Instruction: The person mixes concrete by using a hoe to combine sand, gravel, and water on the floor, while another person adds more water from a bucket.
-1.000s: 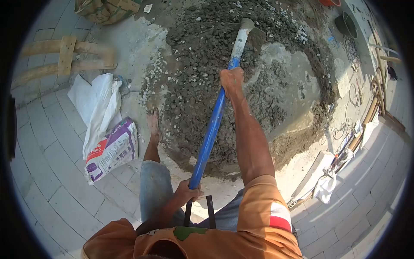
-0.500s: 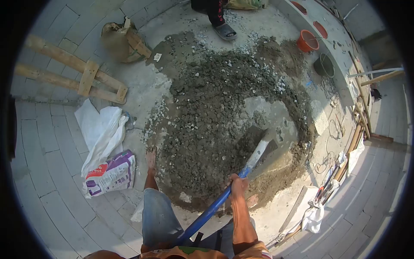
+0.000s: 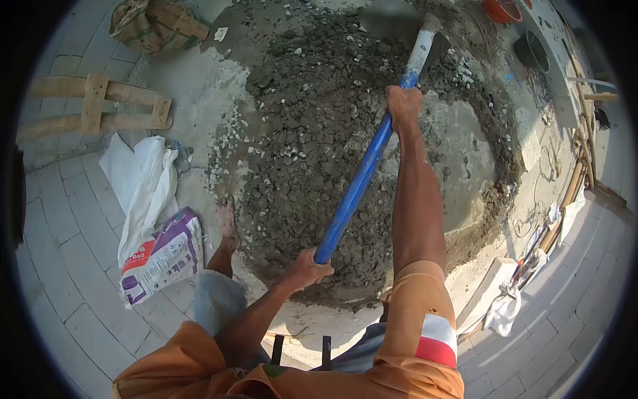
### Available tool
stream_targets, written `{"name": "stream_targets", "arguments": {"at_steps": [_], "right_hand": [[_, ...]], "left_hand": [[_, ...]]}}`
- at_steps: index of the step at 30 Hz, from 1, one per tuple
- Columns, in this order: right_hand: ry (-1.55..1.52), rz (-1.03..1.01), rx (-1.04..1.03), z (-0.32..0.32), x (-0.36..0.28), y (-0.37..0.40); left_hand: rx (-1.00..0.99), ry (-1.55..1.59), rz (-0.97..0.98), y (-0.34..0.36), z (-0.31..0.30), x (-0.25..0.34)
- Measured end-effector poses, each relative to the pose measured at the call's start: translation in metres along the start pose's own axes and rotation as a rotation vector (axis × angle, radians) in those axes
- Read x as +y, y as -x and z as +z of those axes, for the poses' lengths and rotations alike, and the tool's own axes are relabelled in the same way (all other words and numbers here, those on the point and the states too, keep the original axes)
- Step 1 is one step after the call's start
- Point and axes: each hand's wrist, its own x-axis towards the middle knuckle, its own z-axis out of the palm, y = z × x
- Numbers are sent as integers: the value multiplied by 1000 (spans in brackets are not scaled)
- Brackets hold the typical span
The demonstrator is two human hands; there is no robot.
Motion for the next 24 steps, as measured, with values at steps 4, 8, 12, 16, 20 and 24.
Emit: {"name": "stream_targets", "arguments": {"at_steps": [4,8,12,16,20,24], "right_hand": [[129,121,-112,-11,37,52],[-75,330,-160,-65,43,148],[-352,504,-225,-108,97,250],[-656,765,-146,-173,95,352],[-641,742,-61,-197,93,370],[-741,493,-22,-212,-5,328]], "left_hand": [[-44,138,-127,84,30,-19],[-85,12,-202,193,45,-11],[-88,-154,-227,318,34,-16],[-89,-628,-193,383,0,-45],[-142,-734,-293,393,-23,-30],[-142,-771,-120,356,-14,13]]}}
